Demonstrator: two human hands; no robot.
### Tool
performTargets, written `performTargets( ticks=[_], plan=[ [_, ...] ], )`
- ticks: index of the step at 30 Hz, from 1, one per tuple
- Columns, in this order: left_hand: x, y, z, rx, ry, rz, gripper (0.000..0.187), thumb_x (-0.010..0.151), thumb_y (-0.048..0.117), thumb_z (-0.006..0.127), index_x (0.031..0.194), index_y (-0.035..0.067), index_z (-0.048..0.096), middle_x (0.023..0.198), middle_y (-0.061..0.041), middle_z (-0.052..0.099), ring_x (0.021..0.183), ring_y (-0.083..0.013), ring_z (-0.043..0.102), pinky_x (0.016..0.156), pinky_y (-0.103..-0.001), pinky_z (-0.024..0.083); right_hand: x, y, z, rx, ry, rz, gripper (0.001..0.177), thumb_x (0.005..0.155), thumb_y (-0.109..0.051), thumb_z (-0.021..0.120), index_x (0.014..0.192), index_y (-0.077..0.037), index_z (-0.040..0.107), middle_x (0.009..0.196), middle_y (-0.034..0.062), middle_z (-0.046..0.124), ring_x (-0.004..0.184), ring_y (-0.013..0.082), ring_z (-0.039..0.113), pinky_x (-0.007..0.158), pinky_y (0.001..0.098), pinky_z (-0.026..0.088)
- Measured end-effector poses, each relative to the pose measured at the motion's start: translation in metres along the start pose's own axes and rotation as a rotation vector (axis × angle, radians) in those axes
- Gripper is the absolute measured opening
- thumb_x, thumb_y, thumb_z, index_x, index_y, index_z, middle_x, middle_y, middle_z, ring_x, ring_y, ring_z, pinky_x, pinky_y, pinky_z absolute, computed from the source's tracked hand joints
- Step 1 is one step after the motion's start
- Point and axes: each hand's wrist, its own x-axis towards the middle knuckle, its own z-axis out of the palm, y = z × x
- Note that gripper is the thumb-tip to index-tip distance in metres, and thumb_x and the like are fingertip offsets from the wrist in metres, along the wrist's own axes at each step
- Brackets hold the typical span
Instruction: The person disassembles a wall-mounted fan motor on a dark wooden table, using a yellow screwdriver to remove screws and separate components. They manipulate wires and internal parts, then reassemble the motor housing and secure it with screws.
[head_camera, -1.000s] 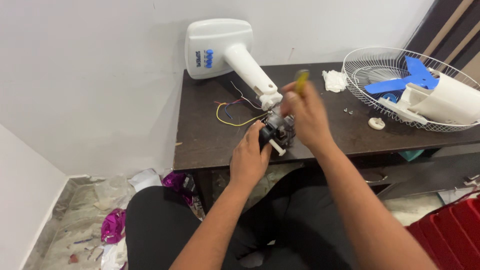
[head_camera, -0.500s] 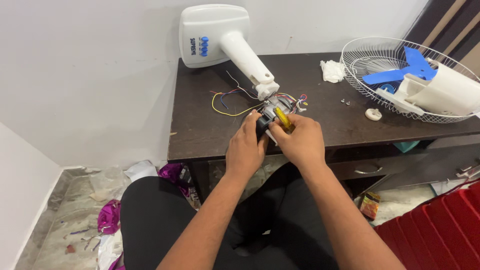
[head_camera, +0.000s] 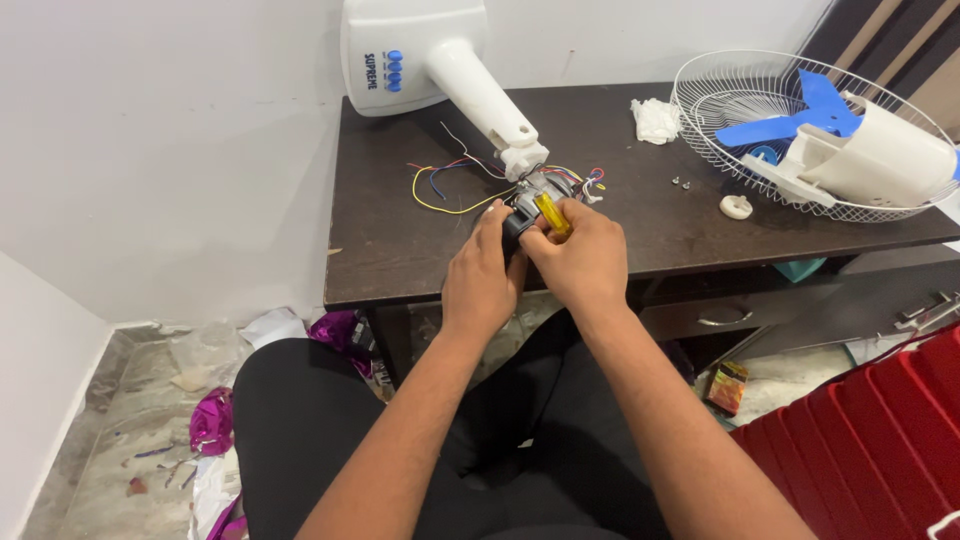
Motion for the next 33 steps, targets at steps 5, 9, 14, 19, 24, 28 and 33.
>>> performTargets(
  ticks=[5,9,14,19,24,28,33],
  plan=[
    [-0.001,-0.001,0.0,-0.007,0.007,0.023,0.064,0.089,0.012,0.072,0.144,-0.002,0.041,0.137,-0.025,0.061,0.117,-0.0457,0.063,0.094,-0.051,0.053,-0.002,-0.001,0.004,0.007,0.039,-0.039,0.022,0.076,-0.024,0.075,0.078,-0.003,0.068,0.062,0.0125,0.067,0.054,0.0258,0.066,0.057,0.0376,0.05],
    [0.0,-0.001,0.0,-0.007,0.016,0.04,0.064,0.09,0.012,0.072,0.145,-0.002,0.041,0.137,-0.024,0.061,0.117,-0.0451,0.064,0.093,-0.05,0.054,-0.001,-0.001,0.004,0.023,0.055,-0.067,0.021,0.075,-0.023,0.074,0.079,-0.004,0.068,0.061,0.0125,0.066,0.053,0.0252,0.065,0.055,0.0368,0.05],
    [0.0,0.0,0.0,0.022,-0.034,-0.026,0.064,0.091,0.013,0.072,0.144,-0.002,0.04,0.136,-0.023,0.061,0.115,-0.0438,0.064,0.091,-0.051,0.054,-0.001,0.0,0.002,0.013,0.013,-0.095,0.021,0.076,-0.022,0.073,0.081,-0.003,0.067,0.06,0.013,0.064,0.053,0.0273,0.065,0.056,0.0377,0.05],
    [0.0,-0.001,0.0,0.024,-0.006,0.031,0.067,0.088,0.01,0.072,0.145,-0.002,0.039,0.137,-0.023,0.061,0.118,-0.0437,0.063,0.094,-0.05,0.053,0.002,0.005,0.002,-0.016,0.003,-0.237,0.019,0.076,-0.02,0.071,0.085,-0.003,0.07,0.064,0.0142,0.065,0.059,0.0307,0.066,0.06,0.0388,0.051],
    [-0.003,-0.003,0.0,0.015,-0.035,-0.013,0.065,0.088,0.01,0.071,0.145,0.001,0.04,0.137,-0.022,0.061,0.118,-0.0437,0.063,0.095,-0.05,0.052,-0.003,0.014,0.002,0.002,0.06,-0.209,0.021,0.085,-0.023,0.072,0.089,-0.002,0.071,0.067,0.0137,0.066,0.061,0.028,0.066,0.059,0.0371,0.05],
    [0.004,-0.002,0.002,-0.013,0.015,0.028,0.059,0.088,0.013,0.07,0.14,0.004,0.043,0.138,-0.023,0.062,0.118,-0.0451,0.062,0.097,-0.051,0.051,-0.007,0.019,-0.004,0.347,0.18,0.005,0.026,0.1,-0.025,0.061,0.097,-0.005,0.078,0.069,0.0013,0.063,0.062,0.0108,0.057,0.057,0.0313,0.045],
    [-0.002,0.001,0.0,-0.076,0.008,-0.042,0.053,0.088,0.017,0.06,0.138,0.004,0.048,0.137,-0.023,0.063,0.121,-0.0447,0.061,0.1,-0.051,0.05,-0.017,0.022,-0.019,0.472,0.23,0.004,0.03,0.108,-0.025,0.057,0.105,-0.002,0.076,0.069,-0.0006,0.056,0.061,0.0053,0.051,0.054,0.0246,0.04]
  ],
)
